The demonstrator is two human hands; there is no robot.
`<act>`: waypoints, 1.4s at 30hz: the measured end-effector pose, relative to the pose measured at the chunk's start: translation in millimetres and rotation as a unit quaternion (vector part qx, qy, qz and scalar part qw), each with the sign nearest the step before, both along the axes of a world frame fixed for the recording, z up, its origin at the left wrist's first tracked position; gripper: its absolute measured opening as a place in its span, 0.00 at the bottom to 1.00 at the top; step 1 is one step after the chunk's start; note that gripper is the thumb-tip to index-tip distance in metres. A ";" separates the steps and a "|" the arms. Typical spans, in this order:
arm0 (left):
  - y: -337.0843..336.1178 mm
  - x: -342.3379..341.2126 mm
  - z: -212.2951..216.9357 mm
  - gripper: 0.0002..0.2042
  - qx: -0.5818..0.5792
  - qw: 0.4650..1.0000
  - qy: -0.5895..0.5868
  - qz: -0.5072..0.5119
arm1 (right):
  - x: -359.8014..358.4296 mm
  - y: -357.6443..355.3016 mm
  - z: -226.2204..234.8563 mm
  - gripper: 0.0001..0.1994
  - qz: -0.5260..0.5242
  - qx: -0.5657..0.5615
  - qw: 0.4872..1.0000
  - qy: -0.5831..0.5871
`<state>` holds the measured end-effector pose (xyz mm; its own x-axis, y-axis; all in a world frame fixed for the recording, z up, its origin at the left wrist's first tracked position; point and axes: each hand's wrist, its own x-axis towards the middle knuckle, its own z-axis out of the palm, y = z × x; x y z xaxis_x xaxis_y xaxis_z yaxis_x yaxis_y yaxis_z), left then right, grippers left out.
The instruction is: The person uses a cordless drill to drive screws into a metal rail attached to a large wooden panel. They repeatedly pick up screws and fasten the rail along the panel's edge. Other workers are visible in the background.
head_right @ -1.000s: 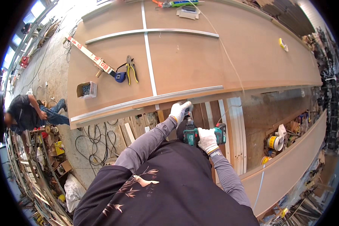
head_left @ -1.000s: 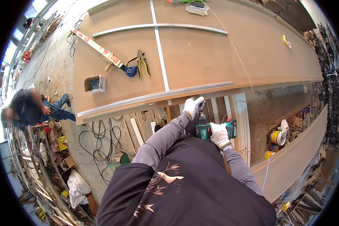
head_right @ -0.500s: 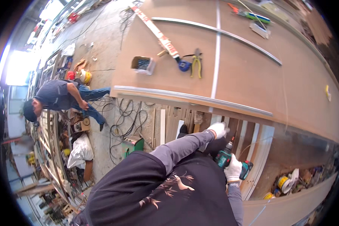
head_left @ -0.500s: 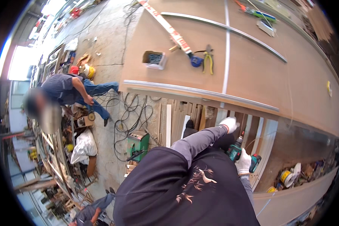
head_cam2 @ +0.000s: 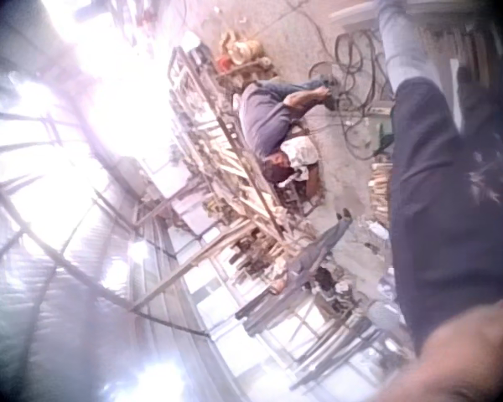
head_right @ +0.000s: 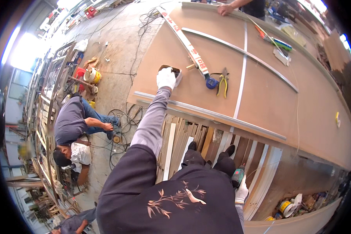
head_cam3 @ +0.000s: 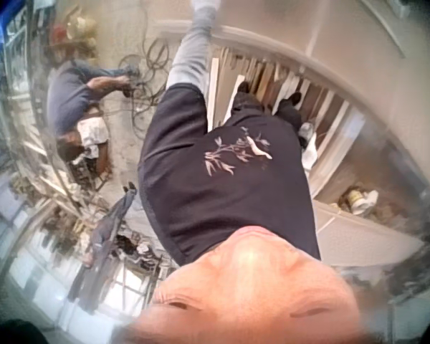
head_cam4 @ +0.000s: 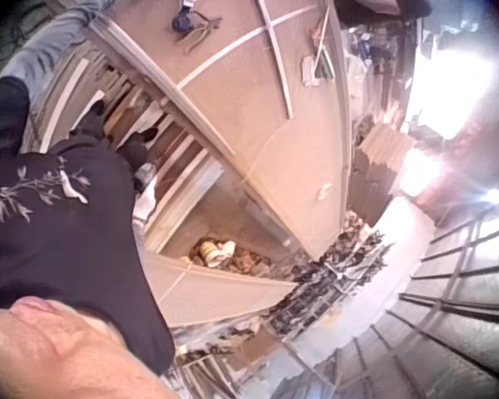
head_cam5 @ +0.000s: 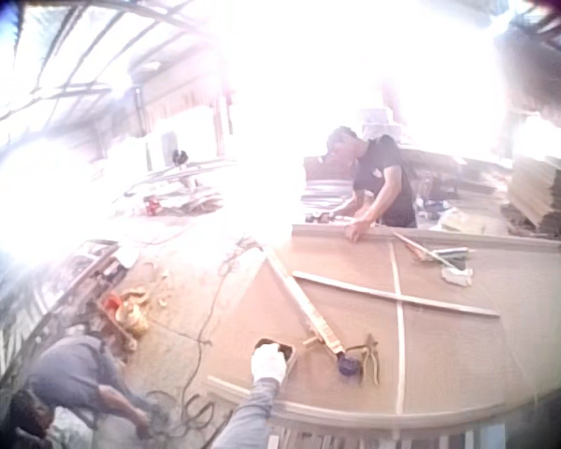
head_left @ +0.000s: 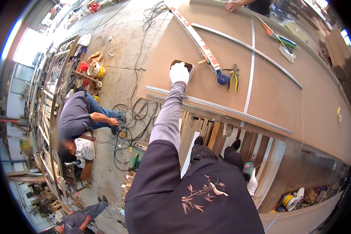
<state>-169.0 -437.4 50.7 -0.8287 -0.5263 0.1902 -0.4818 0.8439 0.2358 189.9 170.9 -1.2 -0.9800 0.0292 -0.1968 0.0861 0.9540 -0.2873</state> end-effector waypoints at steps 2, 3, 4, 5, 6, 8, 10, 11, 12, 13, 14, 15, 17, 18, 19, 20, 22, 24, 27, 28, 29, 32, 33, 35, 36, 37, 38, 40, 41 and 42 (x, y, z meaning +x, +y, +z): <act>-3.4 -11.8 13.1 0.18 0.006 0.991 -0.131 -0.005 | -6.2 -14.2 22.8 0.38 0.006 -0.025 1.000 -0.001; -12.1 -12.1 16.9 0.19 0.038 0.991 -0.126 -0.020 | -8.7 -44.3 53.0 0.30 0.015 -0.028 0.999 0.005; -14.2 -14.3 11.7 0.20 0.070 0.989 -0.126 -0.021 | -18.2 -59.5 69.6 0.30 0.030 -0.034 0.999 0.014; -14.8 -17.5 -2.3 0.19 0.063 0.992 -0.104 0.015 | -23.9 -67.3 81.1 0.30 0.045 -0.044 0.998 0.021; -7.1 -19.6 10.2 0.16 0.095 0.988 -0.122 0.011 | -23.9 -71.4 87.4 0.29 0.045 -0.053 0.997 0.030; -23.9 -26.4 -14.7 0.12 0.159 0.973 -0.120 0.120 | -44.1 -66.5 94.4 0.29 0.088 -0.074 0.993 0.036; -0.2 -37.0 13.3 0.13 0.214 0.963 -0.113 0.119 | -40.3 -69.4 91.6 0.29 0.070 -0.089 0.993 0.045; 7.1 -44.9 7.5 0.13 0.234 0.962 -0.085 0.114 | -37.0 -72.6 97.3 0.29 0.059 -0.087 0.993 0.051; 2.0 -36.2 6.0 0.14 0.248 0.958 -0.056 0.132 | -44.4 -71.8 101.2 0.28 0.074 -0.091 0.992 0.047; -1.4 -27.9 4.0 0.15 0.243 0.958 -0.022 0.153 | -51.9 -70.8 104.2 0.28 0.088 -0.092 0.991 0.043; -0.9 -20.3 6.7 0.14 0.243 0.957 0.008 0.161 | -56.9 -71.7 106.8 0.28 0.095 -0.093 0.990 0.042; -0.3 -14.9 6.4 0.13 0.227 0.960 0.035 0.159 | -61.3 -73.0 109.1 0.28 0.104 -0.095 0.989 0.039; 6.3 -14.9 7.8 0.11 0.208 0.961 0.104 0.151 | -65.7 -85.0 111.8 0.28 0.101 -0.097 0.989 0.046; 4.0 -6.5 3.1 0.09 0.194 0.947 0.215 0.139 | -72.9 -84.7 113.1 0.27 0.114 -0.102 0.987 0.043; 5.6 -0.5 -0.4 0.07 0.246 0.916 0.290 0.131 | -79.9 -83.9 116.7 0.27 0.132 -0.104 0.985 0.039; 21.9 2.7 7.6 0.06 0.301 0.876 0.360 0.110 | -79.5 -86.3 116.3 0.27 0.126 -0.105 0.986 0.039; 84.1 24.5 45.3 0.05 0.416 0.789 0.445 0.078 | -67.4 -85.1 118.2 0.27 0.105 -0.108 0.988 0.039; 134.7 75.3 69.5 0.05 0.645 0.649 0.403 0.037 | -67.5 -78.6 116.4 0.26 0.103 -0.113 0.988 0.034; 231.0 128.0 33.5 0.04 0.745 0.601 0.289 0.020 | -69.6 -69.3 118.0 0.26 0.110 -0.118 0.986 0.028; 259.5 142.0 19.3 0.05 0.759 0.613 0.216 0.034 | -70.3 -68.2 117.8 0.26 0.112 -0.119 0.986 0.026; 288.5 152.6 -3.9 0.06 0.786 0.595 0.166 0.039 | -70.0 -65.7 118.2 0.26 0.116 -0.121 0.986 0.025; 358.3 166.3 -60.2 0.06 0.818 0.570 0.004 0.075 | -67.4 -60.5 119.8 0.25 0.119 -0.129 0.984 0.024; 387.1 154.7 -104.2 0.07 0.769 0.626 -0.081 -0.103 | -66.1 -60.7 124.8 0.25 0.125 -0.126 0.984 0.025; 426.7 151.7 -140.9 0.08 0.689 0.697 -0.048 -0.192 | -60.4 -60.4 122.5 0.25 0.115 -0.131 0.984 0.025; 445.7 151.2 -158.3 0.10 0.665 0.716 -0.029 -0.210 | -55.3 -60.5 120.8 0.24 0.102 -0.135 0.985 0.022; 459.9 152.0 -174.1 0.11 0.649 0.732 -0.004 -0.210 | -53.3 -61.0 120.0 0.24 0.100 -0.137 0.985 0.021; 462.6 150.4 -174.3 0.11 0.676 0.713 0.001 -0.186 | -53.5 -59.9 120.1 0.24 0.106 -0.140 0.984 0.022; 454.2 152.0 -152.4 0.09 0.747 0.653 -0.039 -0.122 | -50.0 -57.9 117.5 0.24 0.103 -0.151 0.983 0.024; 446.2 158.2 -127.1 0.08 0.788 0.606 -0.089 -0.064 | -47.8 -57.2 114.9 0.24 0.095 -0.157 0.983 0.023; 440.9 162.4 -104.3 0.08 0.810 0.573 -0.120 -0.019 | -45.4 -57.4 114.5 0.23 0.091 -0.165 0.982 0.025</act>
<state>-6.6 3.5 -53.6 -0.7453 0.1676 -0.6453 -0.6529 -0.3791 0.6557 144.5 113.5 113.3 -0.9717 -0.2044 -0.1184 -0.0988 0.8070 -0.5823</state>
